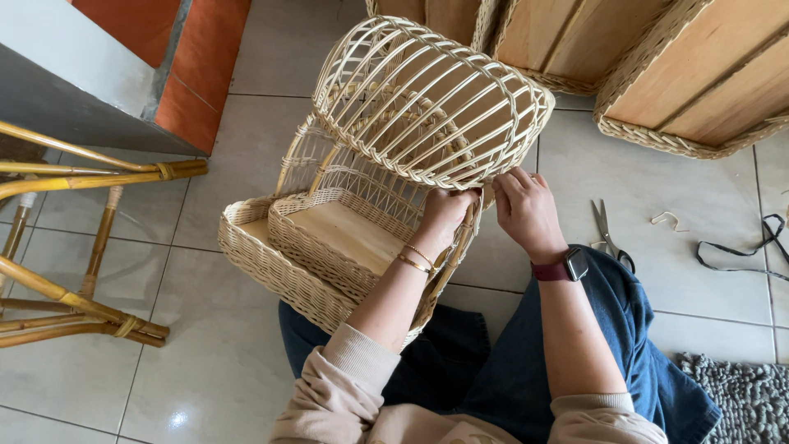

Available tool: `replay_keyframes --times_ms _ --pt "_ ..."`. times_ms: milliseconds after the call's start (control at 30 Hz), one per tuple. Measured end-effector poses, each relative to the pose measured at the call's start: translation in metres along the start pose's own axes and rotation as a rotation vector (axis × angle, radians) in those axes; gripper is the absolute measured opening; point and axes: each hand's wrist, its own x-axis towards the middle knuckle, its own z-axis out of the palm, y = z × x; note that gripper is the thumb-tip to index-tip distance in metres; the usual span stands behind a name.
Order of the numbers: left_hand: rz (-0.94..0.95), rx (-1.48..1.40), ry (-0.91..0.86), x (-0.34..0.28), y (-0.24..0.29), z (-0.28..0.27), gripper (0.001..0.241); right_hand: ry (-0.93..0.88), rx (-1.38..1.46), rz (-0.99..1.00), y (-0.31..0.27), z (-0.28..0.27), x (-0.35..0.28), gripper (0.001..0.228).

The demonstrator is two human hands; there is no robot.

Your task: The person assembles a multi-tiered wicker basket by hand, threading and tying thin strips of material to secure the curved shelves to the frame.

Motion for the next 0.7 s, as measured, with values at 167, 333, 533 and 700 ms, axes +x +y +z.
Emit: replay_keyframes --times_ms 167,333,533,700 --pt "-0.001 0.017 -0.005 -0.006 0.007 0.002 0.038 -0.086 0.457 0.318 0.005 0.016 -0.004 0.015" --pt "0.001 0.016 -0.012 -0.010 0.020 0.004 0.035 -0.130 0.901 0.749 -0.016 -0.012 0.016 0.019" --pt "0.015 0.116 -0.012 0.000 0.003 0.002 0.034 -0.033 0.834 0.772 0.002 0.006 0.007 0.008" --pt "0.051 0.083 -0.005 0.010 -0.029 0.000 0.036 0.076 1.022 0.954 0.005 0.028 0.000 0.009"
